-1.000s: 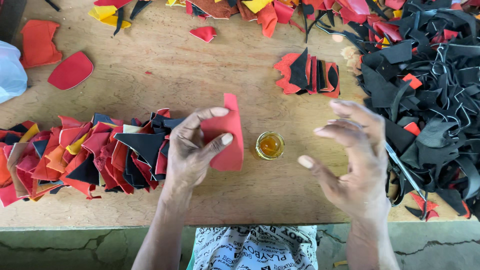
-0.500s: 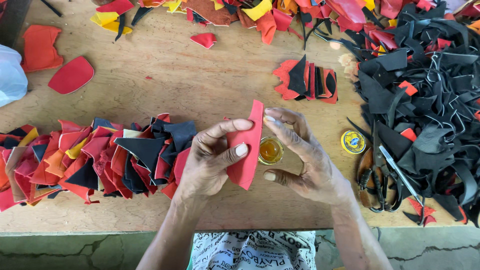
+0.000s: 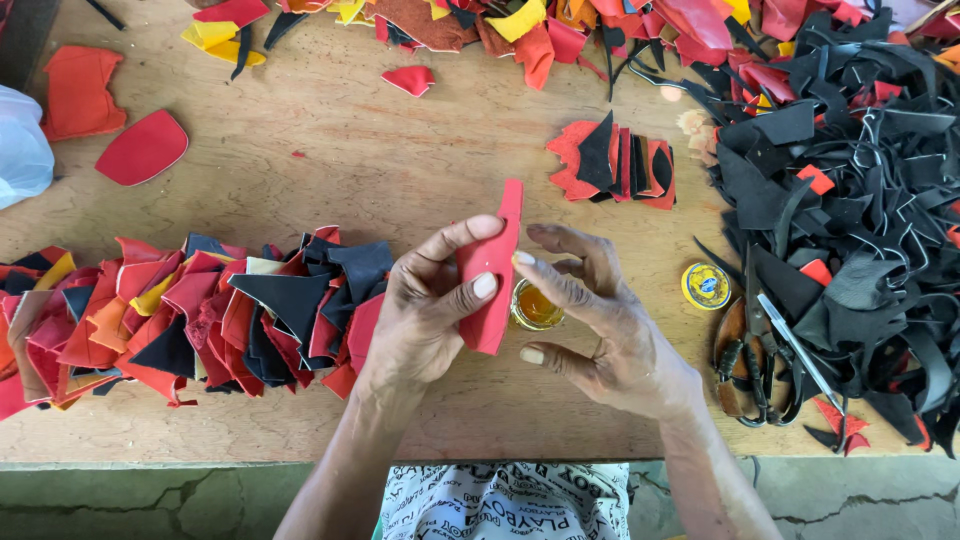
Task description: The person repeatedly picks small fabric pieces from a pile, applies a yellow adhesive from a small jar to one side, and places the coated piece onto a growing stack on the table. The process is repeated with various colored pieces throughout the clip.
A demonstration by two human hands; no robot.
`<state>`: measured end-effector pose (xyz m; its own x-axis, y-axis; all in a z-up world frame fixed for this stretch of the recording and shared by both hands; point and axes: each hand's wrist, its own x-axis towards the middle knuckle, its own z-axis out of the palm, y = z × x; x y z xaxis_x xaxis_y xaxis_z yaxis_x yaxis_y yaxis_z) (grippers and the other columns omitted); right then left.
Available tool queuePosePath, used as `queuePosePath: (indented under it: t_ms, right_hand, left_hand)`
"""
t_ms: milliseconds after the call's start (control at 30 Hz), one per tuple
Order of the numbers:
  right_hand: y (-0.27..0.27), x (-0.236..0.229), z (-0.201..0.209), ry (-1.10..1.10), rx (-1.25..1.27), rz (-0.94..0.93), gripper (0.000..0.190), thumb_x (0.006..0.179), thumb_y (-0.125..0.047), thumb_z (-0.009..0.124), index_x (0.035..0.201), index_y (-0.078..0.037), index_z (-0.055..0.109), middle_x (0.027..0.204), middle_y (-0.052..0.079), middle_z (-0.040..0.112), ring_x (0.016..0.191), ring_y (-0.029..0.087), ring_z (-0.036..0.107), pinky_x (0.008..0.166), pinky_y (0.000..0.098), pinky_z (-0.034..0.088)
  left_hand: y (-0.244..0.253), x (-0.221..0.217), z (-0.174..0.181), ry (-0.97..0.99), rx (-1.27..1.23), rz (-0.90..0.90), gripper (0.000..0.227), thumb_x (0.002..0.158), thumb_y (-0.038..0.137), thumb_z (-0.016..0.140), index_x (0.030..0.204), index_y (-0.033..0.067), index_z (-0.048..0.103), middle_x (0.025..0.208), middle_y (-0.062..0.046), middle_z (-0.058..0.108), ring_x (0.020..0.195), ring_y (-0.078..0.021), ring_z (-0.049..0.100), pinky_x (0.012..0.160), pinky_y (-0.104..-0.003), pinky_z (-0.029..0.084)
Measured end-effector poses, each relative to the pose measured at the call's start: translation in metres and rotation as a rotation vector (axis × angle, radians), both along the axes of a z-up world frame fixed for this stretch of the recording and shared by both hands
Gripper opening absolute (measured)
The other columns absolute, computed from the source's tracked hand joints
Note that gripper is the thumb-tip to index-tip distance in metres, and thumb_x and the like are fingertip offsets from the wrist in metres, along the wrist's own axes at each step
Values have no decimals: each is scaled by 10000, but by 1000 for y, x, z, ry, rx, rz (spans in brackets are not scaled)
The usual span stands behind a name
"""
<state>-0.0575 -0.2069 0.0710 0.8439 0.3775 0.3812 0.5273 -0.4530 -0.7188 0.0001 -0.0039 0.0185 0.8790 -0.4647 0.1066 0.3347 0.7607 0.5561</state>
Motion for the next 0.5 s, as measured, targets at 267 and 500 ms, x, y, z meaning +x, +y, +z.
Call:
queuePosePath:
  t_ms: [267,500]
  right_hand:
    - [6,-6,-2,-115,-141,-85,808,749,-95,877,1474,-222,544,1564,126,422,1382,367,464,1125,463,459]
    - [10,-16,-2,-375,-303,-206,650,788,-44,848,1371,-263,661,1516,47,476,1319,315,497,1115,432,480]
  left_hand:
    - [-9,8,-10,60,-37,87,476,921,-94,708,1381,-40,600,1281,-136,695,1117,-159,686,998,-320,580]
    - [-13,13,-15,101,-94,119,469,941,-103,702,1394,-40,596,1264,-148,688,1082,-174,688,947,-323,585]
